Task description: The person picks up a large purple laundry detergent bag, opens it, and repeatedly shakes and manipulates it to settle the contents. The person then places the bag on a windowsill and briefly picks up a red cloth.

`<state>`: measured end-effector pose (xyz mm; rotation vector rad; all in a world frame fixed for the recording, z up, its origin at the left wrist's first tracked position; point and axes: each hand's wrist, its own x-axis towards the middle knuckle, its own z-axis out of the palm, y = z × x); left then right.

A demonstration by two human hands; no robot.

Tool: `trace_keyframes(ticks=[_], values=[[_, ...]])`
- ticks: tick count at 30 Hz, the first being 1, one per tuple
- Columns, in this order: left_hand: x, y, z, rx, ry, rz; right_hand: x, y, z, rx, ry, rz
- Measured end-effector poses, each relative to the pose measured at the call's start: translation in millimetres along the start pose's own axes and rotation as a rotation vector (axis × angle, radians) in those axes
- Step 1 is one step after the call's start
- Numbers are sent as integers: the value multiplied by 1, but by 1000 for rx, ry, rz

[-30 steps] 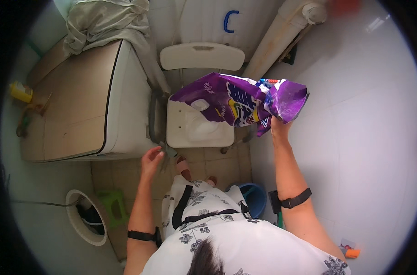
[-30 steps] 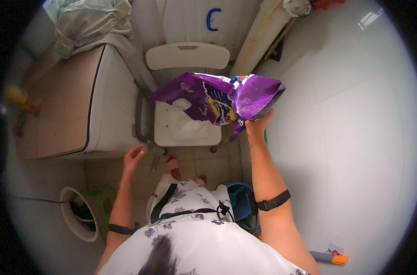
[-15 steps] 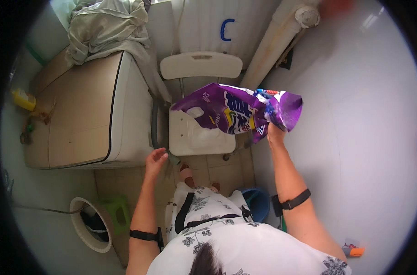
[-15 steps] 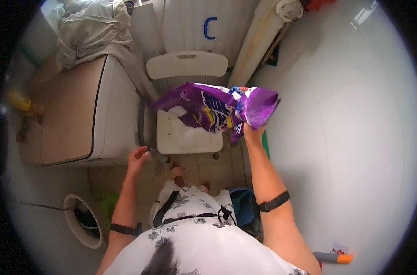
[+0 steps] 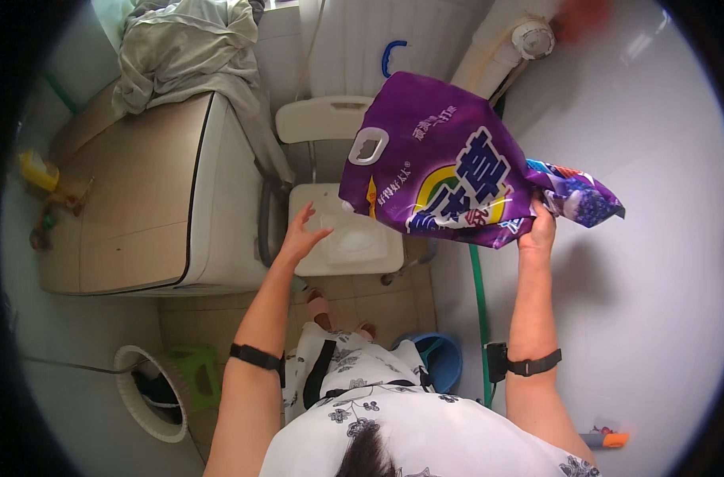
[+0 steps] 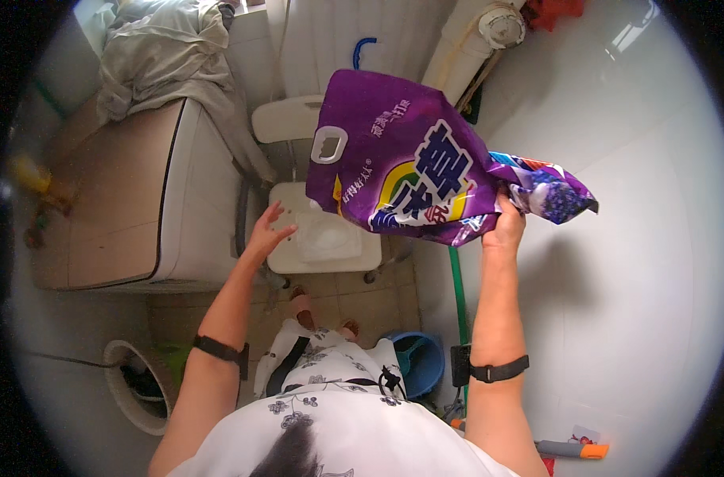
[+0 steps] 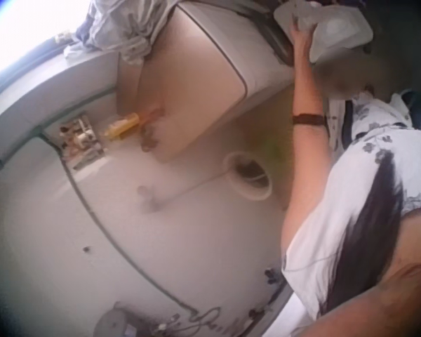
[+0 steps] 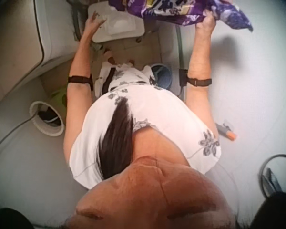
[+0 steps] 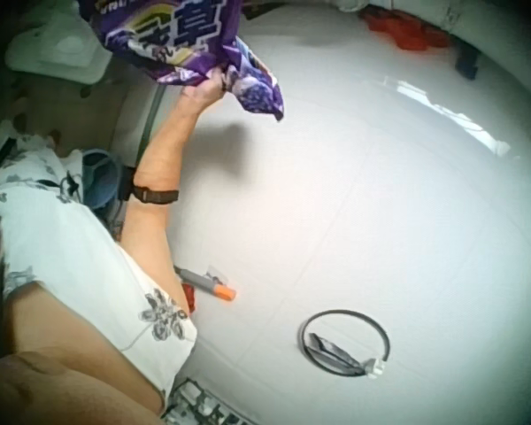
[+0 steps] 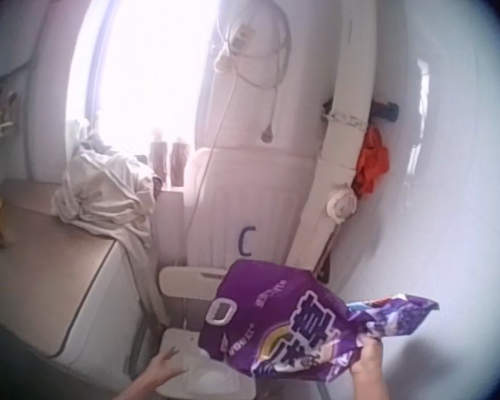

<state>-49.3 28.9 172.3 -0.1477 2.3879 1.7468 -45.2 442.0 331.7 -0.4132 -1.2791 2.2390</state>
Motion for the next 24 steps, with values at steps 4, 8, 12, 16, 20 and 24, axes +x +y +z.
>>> trace_keyframes(ticks=[4,8,12,16,20,24], values=[[34,12,13,-26,-83,31,9,-8,0,27,-15,74],[37,-4,42,-673,98,-76,10,-5,0,57,-12,96],[14,-5,100,-1101,-124,-405,8,-4,4,116,51,198],[31,16,147,-1504,-249,-351,10,-8,11,21,37,153],[42,14,153,-1479,-124,-377,10,-9,16,-6,21,185],[50,1,158,-1476,-113,-323,11,-5,17,-16,12,136]])
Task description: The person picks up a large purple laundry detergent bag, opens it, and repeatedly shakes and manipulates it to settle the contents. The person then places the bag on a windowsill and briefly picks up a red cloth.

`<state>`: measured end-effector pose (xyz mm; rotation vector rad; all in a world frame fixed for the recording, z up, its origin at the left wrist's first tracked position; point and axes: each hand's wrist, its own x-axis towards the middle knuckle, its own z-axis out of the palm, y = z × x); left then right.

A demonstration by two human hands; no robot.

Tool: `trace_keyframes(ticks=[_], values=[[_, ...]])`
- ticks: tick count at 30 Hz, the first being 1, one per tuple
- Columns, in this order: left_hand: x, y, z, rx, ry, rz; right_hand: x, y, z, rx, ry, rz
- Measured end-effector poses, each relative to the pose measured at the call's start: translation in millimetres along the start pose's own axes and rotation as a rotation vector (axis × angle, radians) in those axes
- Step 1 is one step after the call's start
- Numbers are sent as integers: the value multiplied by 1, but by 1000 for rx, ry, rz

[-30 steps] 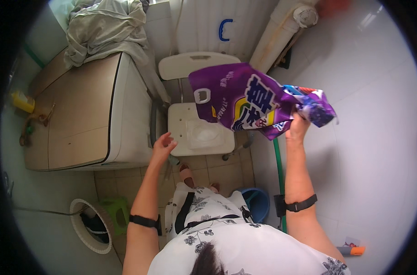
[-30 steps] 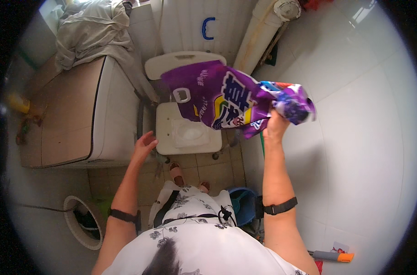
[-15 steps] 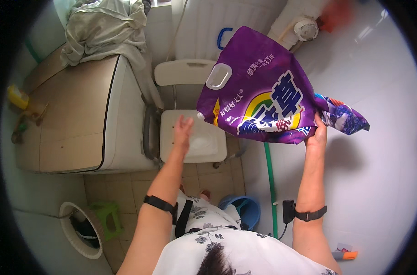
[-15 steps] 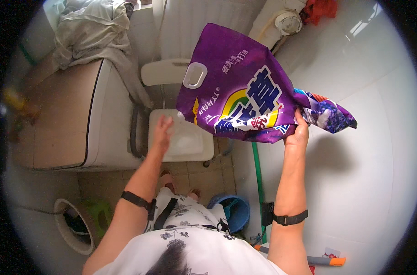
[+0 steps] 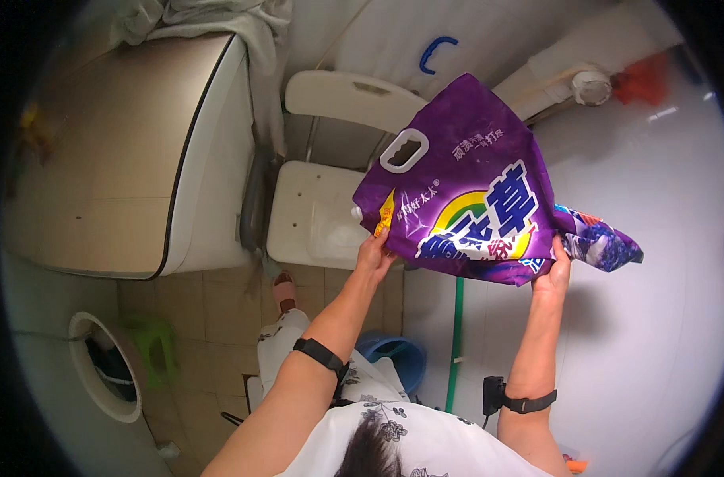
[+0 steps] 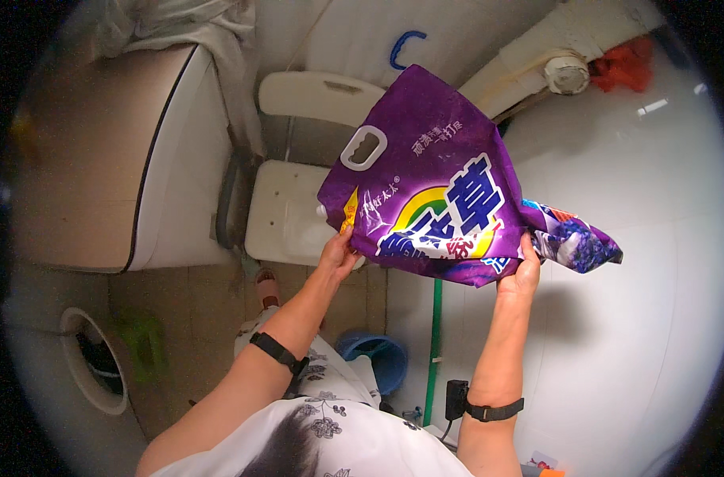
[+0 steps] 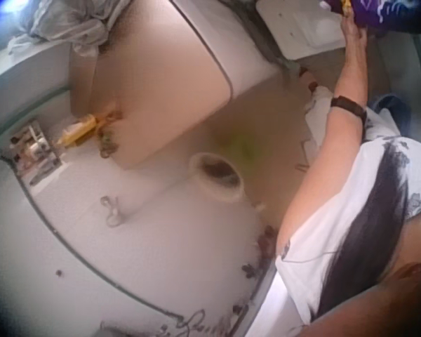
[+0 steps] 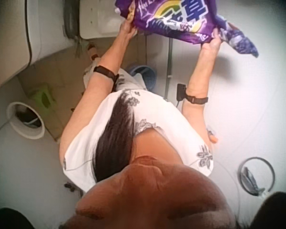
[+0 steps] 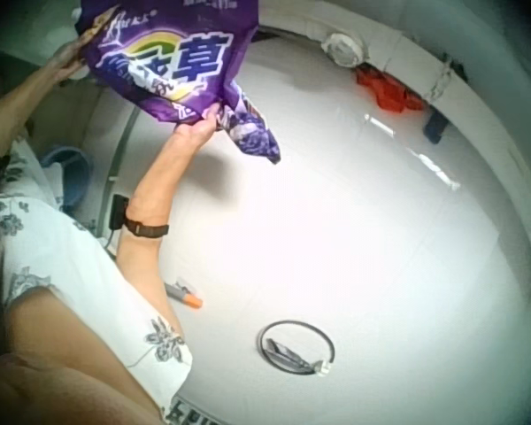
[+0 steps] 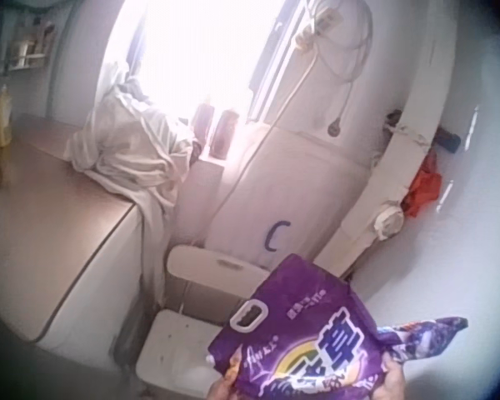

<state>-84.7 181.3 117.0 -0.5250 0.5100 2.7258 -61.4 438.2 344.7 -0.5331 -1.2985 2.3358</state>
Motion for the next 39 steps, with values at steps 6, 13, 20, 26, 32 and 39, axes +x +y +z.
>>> trace_keyframes(ticks=[6,13,20,26,32,39], values=[[9,-5,3,-102,-77,220,-6,0,-1,-82,-220,-234],[-68,-62,-16,-7,-61,230,-67,-53,-77,-112,-348,-400],[-142,-136,-49,-91,-35,212,-135,-111,-146,-235,-504,-389],[-127,-125,-54,-151,175,81,-129,-134,-125,-359,-573,-393],[-126,-124,-49,-149,147,111,-130,-147,-105,-458,-626,-360],[-109,-117,-38,-112,310,79,-125,-152,-83,-502,-615,-337]])
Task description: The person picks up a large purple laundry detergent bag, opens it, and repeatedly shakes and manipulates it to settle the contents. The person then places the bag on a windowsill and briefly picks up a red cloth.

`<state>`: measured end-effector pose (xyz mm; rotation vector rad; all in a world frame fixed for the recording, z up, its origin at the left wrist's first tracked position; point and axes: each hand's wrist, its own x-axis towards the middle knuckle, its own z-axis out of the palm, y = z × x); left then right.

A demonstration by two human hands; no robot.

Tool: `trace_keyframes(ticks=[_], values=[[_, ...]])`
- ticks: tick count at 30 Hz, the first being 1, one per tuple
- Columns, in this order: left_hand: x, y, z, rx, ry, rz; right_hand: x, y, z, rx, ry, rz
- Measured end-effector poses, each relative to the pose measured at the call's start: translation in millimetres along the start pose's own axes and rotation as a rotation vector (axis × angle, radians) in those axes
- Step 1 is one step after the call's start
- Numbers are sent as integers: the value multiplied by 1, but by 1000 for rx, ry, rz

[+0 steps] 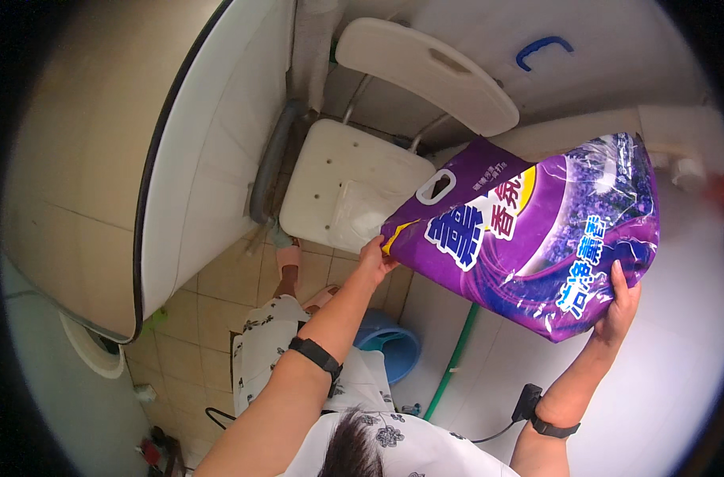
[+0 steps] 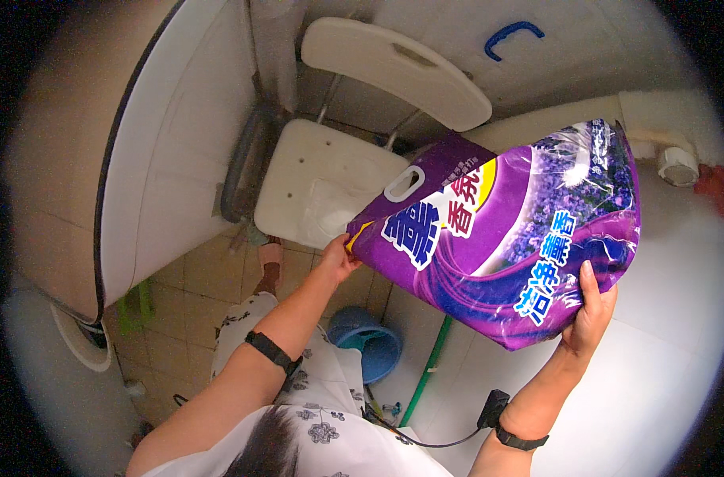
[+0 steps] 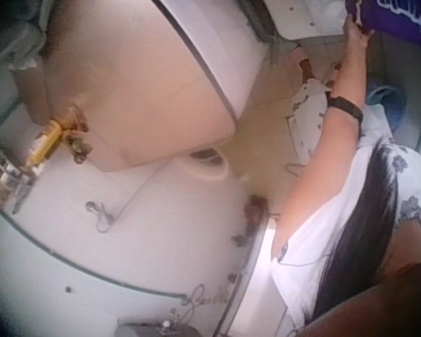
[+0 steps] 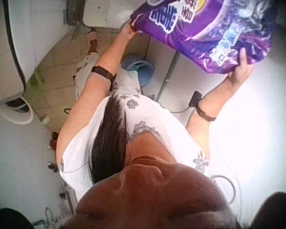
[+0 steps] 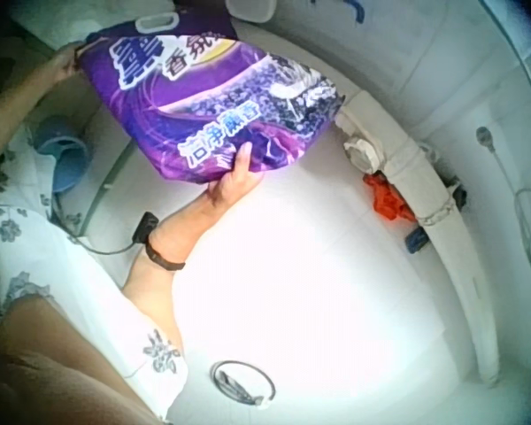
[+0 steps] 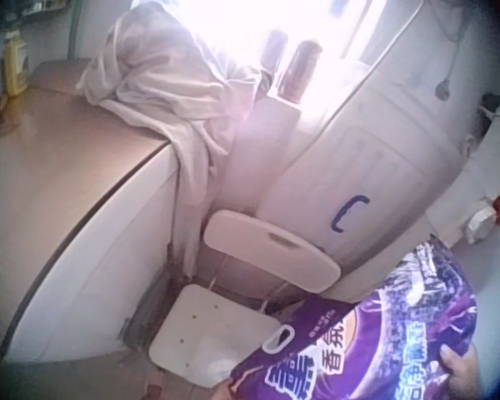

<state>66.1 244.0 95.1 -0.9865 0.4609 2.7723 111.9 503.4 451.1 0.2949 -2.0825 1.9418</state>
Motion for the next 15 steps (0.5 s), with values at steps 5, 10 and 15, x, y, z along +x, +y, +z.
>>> trace_keyframes(ticks=[5,10,15], values=[[7,-1,-2,-25,40,-2,10,-6,6,26,-42,-25],[8,10,-1,-76,26,-44,27,-14,25,-146,68,-131],[1,11,4,32,67,-71,31,-31,36,-527,51,-251]])
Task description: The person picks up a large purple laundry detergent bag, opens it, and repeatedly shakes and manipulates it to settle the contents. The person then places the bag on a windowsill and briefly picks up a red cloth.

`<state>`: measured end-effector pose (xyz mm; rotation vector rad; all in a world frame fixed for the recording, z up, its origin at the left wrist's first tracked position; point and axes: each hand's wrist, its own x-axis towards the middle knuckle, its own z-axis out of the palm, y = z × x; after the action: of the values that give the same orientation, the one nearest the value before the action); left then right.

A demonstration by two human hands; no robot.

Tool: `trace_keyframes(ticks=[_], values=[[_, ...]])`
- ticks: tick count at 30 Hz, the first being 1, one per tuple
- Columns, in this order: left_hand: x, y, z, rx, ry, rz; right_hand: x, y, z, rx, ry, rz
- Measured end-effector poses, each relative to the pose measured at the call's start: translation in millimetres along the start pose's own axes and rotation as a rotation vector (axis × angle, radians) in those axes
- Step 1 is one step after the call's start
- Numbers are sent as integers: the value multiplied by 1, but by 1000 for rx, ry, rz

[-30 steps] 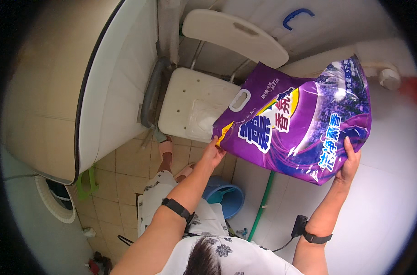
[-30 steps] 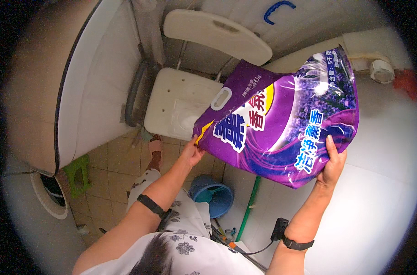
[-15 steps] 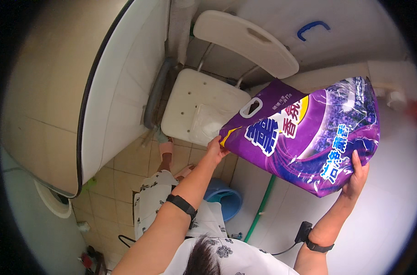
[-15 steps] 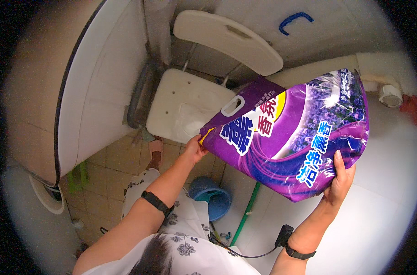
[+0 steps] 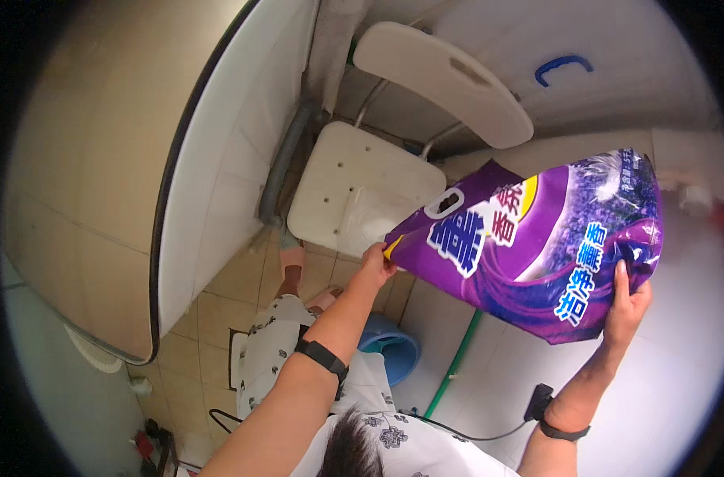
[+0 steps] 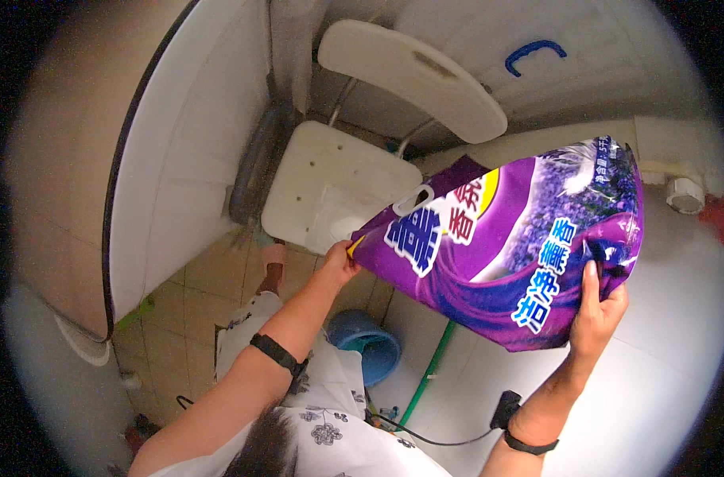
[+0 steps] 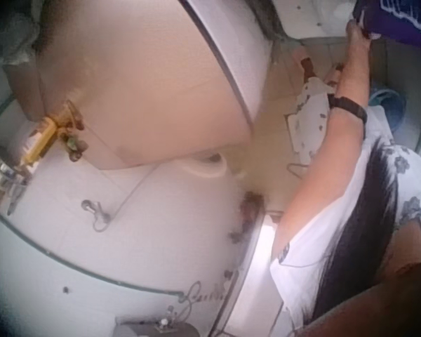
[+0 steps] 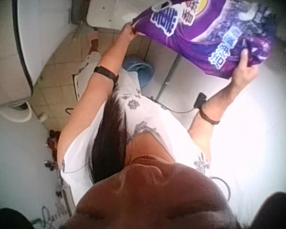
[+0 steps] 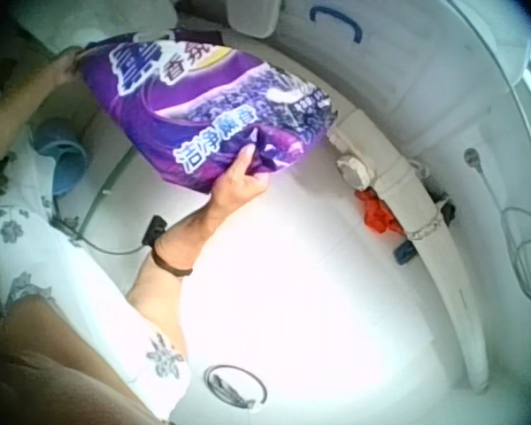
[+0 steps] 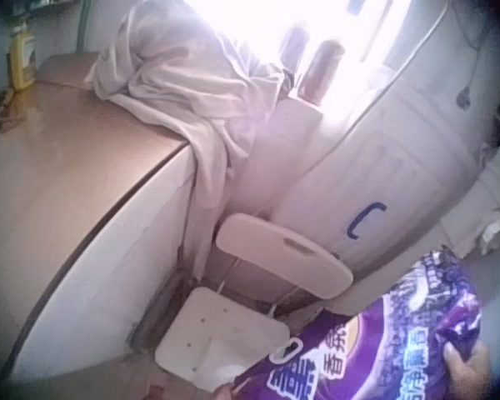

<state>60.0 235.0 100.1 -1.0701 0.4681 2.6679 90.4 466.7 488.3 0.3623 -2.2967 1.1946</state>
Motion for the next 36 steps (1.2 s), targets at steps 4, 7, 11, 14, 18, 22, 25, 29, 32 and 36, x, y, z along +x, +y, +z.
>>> trace_keyframes(ticks=[4,7,11,14,18,22,25,29,32,36], values=[[-7,-9,6,-38,-14,-22,-1,-12,-15,155,-37,110],[-9,-7,14,-3,-45,-5,4,-11,-19,225,-45,83],[-22,-22,11,-24,-81,-13,-13,-6,-24,-12,105,214],[-33,-39,2,-5,-53,-27,-28,-14,-49,140,-30,117],[-65,-74,-20,-36,-63,-86,-71,-42,-99,278,-85,161],[-85,-96,-30,-29,-132,10,-92,-56,-116,198,-48,104],[-83,-92,-30,-76,-89,-35,-96,-61,-103,201,-21,232],[-87,-97,-28,-18,-43,-25,-103,-75,-101,198,-104,177],[-103,-107,-27,-33,-76,-41,-121,-93,-111,218,41,145],[-111,-112,-27,-30,-68,-72,-112,-104,-109,198,31,149]])
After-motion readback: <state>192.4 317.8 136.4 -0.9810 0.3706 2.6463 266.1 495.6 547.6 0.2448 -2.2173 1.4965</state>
